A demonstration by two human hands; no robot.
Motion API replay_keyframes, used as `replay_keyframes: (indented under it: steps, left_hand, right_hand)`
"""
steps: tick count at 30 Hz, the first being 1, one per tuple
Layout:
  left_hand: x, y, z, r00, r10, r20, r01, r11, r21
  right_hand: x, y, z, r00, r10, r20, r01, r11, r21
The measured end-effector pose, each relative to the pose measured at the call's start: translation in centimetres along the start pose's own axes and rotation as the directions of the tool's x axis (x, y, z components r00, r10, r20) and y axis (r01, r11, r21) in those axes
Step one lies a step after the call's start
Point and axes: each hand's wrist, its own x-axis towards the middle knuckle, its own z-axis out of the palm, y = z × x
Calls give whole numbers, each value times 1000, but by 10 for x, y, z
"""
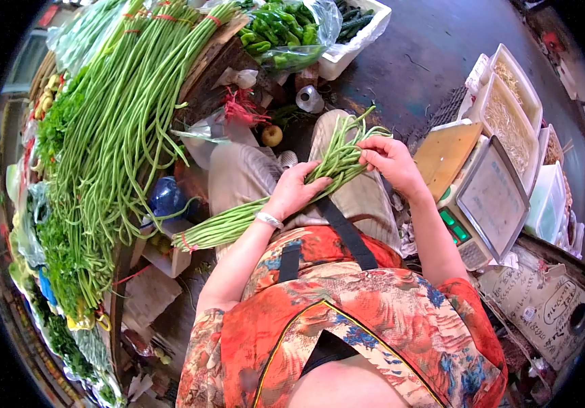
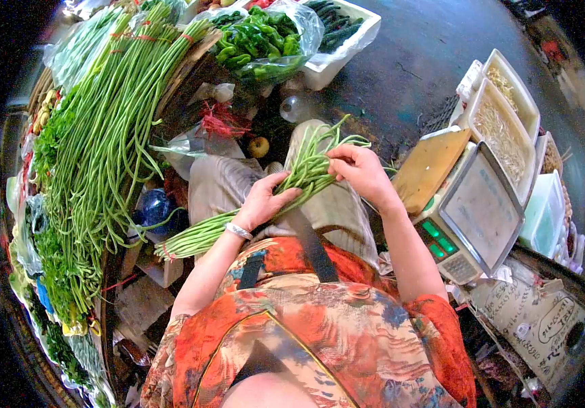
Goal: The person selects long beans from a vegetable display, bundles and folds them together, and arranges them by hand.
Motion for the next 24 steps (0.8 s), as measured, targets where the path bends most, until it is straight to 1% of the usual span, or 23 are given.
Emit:
replay_keyframes:
  steps: [2,4,5,7,8,9,10,12,14,15,17,18,20,21,22,24]
  left_hand:
    - [0,0,0,1000,-3,-7,3,1000,5]
    - [0,1,0,1000,3,0,-3,1000,-2]
    - [-1,3,-1,1000,-10,15,10,1000,-11]
    - [0,-3,1,999,-23,23,23,1000,1]
    - [0,-7,2,1000,-20,22,20,1000,3]
    - [0,-9,4,1000,24,-10,-23,998,54]
    - [-1,-12,5,997,68,-38,-63,992,110]
    - [-4,-6,1,999,49,-13,-48,998,45]
    - [-3,-7,2,997,73,-23,-71,996,46]
    - [-4,-7,1,999,52,-1,-51,996,78]
    - [-5,-3,-2,999,30,35,-34,991,131]
    - [-6,-1,-3,998,37,45,-44,988,151]
    - [-6,6,-3,994,-53,92,32,976,217]
    - [-9,11,-3,996,-51,71,33,972,231]
    - [-9,11,-2,997,-33,68,15,968,249]
    - [-11,7,2,999,9,44,-20,965,263]
  right_hand:
    - [0,3,-1,1000,-13,8,13,1000,-15]
    - [-2,2,0,1000,-1,-32,-6,976,-218]
    - [-2,1,1,1000,-3,-7,1,974,-225]
    - [-5,0,4,997,-46,-62,26,957,-289]
    - [-7,-2,5,997,-48,-56,30,959,-283]
    - [-6,3,3,998,-49,-41,36,958,-283]
    - [-5,4,1,996,-87,-19,75,936,-345]
    - [-5,8,0,995,-97,-33,81,943,-322]
    - [-5,9,-1,996,-77,-54,55,940,-337]
    - [-3,10,0,997,-79,-18,69,938,-340]
    - [-1,12,2,990,-96,-107,72,974,-215]
    - [1,13,2,991,-99,-86,78,972,-220]
    - [6,14,6,976,-163,-146,140,978,-153]
    - [8,14,10,968,-159,-194,140,984,-109]
    - [11,16,10,971,-162,-178,143,983,-114]
    - [22,24,2,959,-188,-212,198,980,30]
